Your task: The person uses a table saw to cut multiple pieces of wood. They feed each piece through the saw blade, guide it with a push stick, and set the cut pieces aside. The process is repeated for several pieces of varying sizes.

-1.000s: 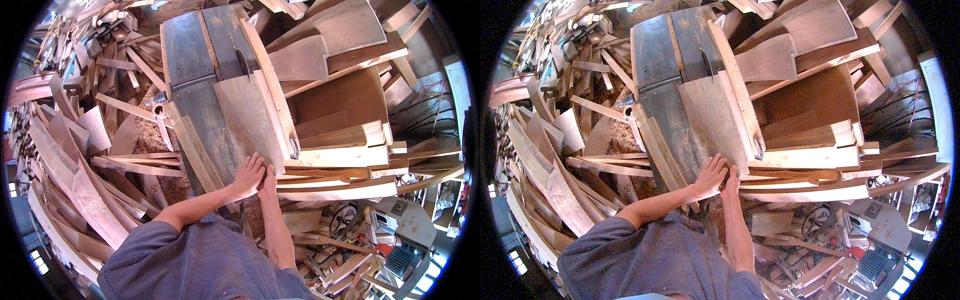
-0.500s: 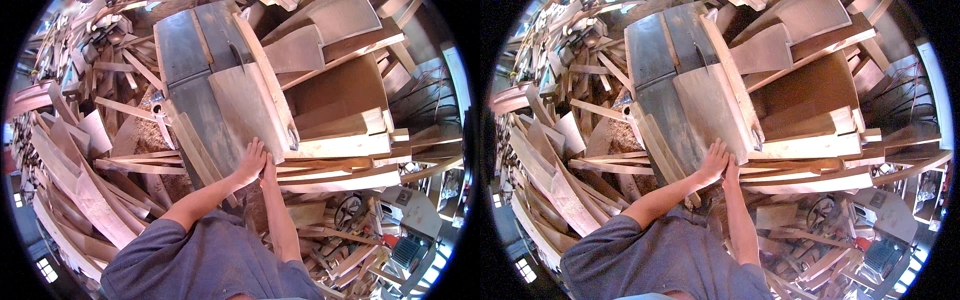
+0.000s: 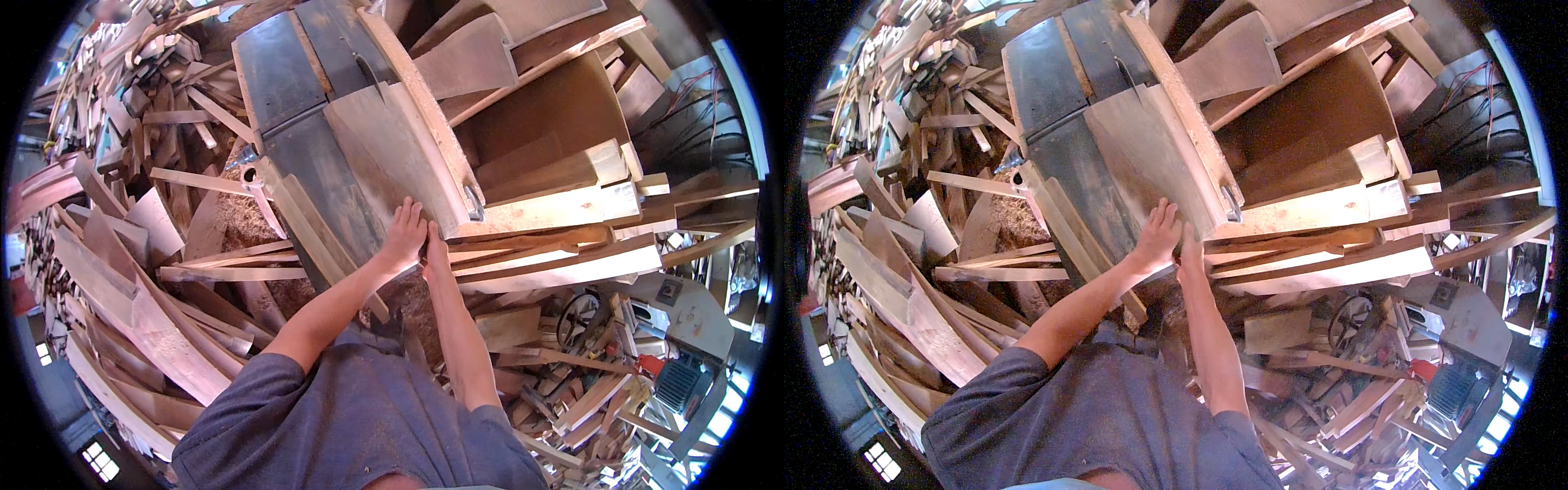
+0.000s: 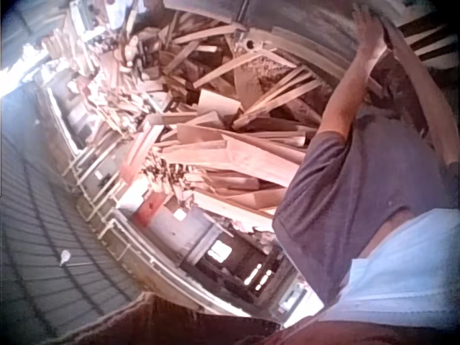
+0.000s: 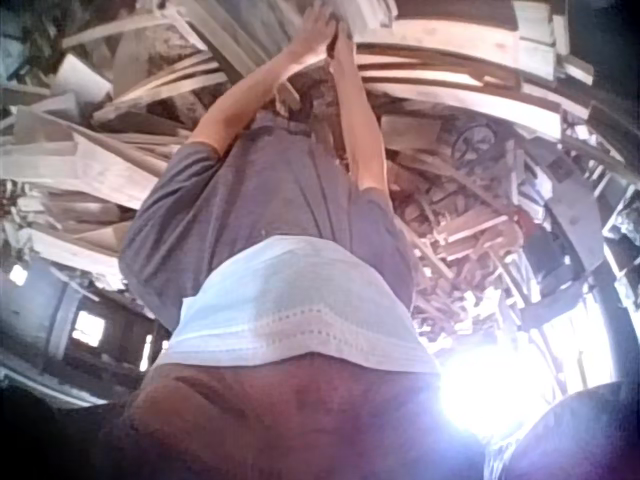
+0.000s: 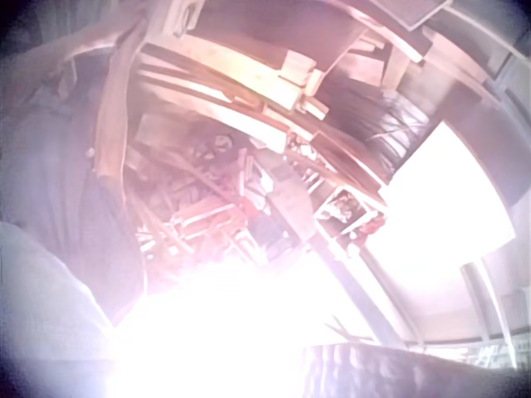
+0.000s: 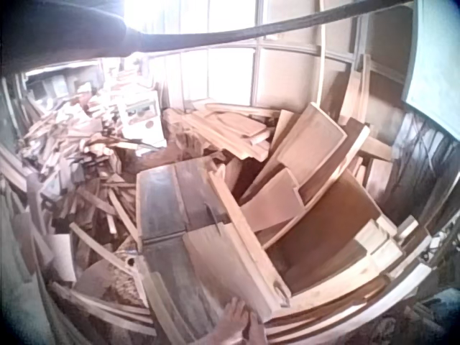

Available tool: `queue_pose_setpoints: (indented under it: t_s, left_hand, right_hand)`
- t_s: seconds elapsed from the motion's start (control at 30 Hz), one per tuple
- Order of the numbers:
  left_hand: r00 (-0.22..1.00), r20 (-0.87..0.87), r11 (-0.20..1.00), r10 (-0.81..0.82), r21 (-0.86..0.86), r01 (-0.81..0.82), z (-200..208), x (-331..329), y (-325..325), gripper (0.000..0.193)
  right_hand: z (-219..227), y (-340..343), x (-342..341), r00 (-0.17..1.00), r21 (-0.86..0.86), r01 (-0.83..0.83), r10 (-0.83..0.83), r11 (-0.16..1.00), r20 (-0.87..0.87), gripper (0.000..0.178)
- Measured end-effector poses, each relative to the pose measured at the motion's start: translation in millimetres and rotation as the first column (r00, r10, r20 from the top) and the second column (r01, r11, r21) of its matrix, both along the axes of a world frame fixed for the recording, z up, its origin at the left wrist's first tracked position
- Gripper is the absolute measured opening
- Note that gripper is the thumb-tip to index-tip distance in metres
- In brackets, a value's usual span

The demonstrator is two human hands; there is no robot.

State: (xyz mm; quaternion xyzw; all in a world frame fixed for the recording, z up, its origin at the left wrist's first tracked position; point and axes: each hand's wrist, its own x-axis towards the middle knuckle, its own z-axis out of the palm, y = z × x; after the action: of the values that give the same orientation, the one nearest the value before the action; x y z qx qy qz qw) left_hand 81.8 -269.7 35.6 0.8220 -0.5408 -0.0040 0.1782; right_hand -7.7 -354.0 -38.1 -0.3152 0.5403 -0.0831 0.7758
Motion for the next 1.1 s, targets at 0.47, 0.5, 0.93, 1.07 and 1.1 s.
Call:
queue_pose_setpoints:
  t_s: [0.47,0.5,0.93,1.07,1.1]
  left_hand:
    - [0.999,-0.04,0.994,-0.004,0.113,0.008,26,17,-1,0.069]
    - [0.995,0.091,0.997,0.034,0.063,-0.04,0,19,0,0.066]
    - [0.998,-0.066,0.989,-0.003,0.15,0.013,26,26,-7,0.066]
    - [0.997,-0.078,0.983,0.009,0.185,0.005,30,28,-9,0.067]
    - [0.996,-0.083,0.983,0.016,0.183,-0.001,28,29,-8,0.066]
  right_hand:
    - [48,50,-78,0.891,-0.712,-0.426,0.123,0.558,-0.437,0.028]
    - [60,67,-85,0.864,-0.729,-0.502,0.233,0.466,-0.446,0.03]
    - [75,119,-63,0.58,-0.677,-0.728,0.628,0.113,-0.519,0.067]
    - [91,122,-55,0.409,-0.549,-0.835,0.654,-0.013,-0.637,0.059]
    - [100,127,-54,0.37,-0.519,-0.854,0.657,-0.037,-0.656,0.058]
